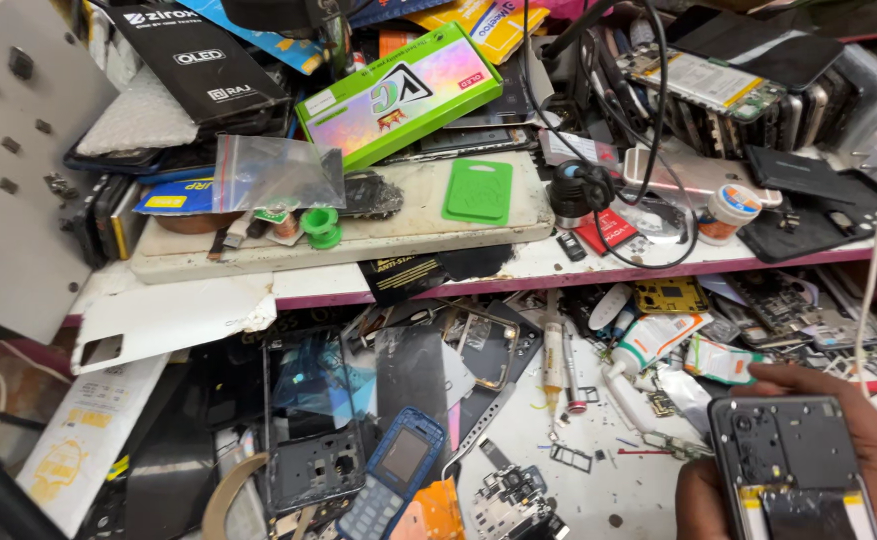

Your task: The person unscrews several small components inside a disassembled mobile phone with a screwdriver and applies adhesive from a small tube to the edges of the device's internal frame.

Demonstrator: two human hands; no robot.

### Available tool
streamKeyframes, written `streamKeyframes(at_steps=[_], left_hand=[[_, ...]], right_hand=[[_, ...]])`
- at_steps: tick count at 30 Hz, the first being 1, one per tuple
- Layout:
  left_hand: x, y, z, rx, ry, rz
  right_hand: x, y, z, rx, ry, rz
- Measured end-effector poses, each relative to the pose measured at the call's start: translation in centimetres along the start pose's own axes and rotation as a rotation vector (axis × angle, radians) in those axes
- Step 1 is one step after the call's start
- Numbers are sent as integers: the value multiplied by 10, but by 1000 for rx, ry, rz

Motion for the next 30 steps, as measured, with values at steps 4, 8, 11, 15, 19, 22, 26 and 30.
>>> streamKeyframes(at_steps=[4, 8, 11, 15, 19, 22, 26, 30], left_hand=[[3, -5, 10, -52, 17, 9], [4, -10, 16, -94, 2, 14], [2, -10, 22, -116, 0, 4], [2, -11, 27, -126, 4, -2], [-1, -14, 21, -142, 14, -3], [-5, -13, 17, -147, 32, -10], [-13, -5, 10, -148, 89, -18], [-14, 7, 7, -190, 123, 2]], right_hand=[[2, -12, 21, -233, 305, 18], [-52, -47, 36, -202, 421, -258], [-74, -58, 56, -268, 289, -361], [-63, -47, 48, -186, 212, -438], [-42, -38, 40, -36, 320, -404], [-40, -38, 48, -41, 443, -428], [-34, -43, 47, 21, 808, -354], [-28, -42, 30, 181, 1023, -266]])
Point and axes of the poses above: each hand's wrist, its own y-axis away from the middle knuckle, its own x-axis out of the palm, z = x × y, the point moved 9 cm from there along -y, towards the middle knuckle, and after that the axes turned 6 degrees about -z, right-handed, at the moved point
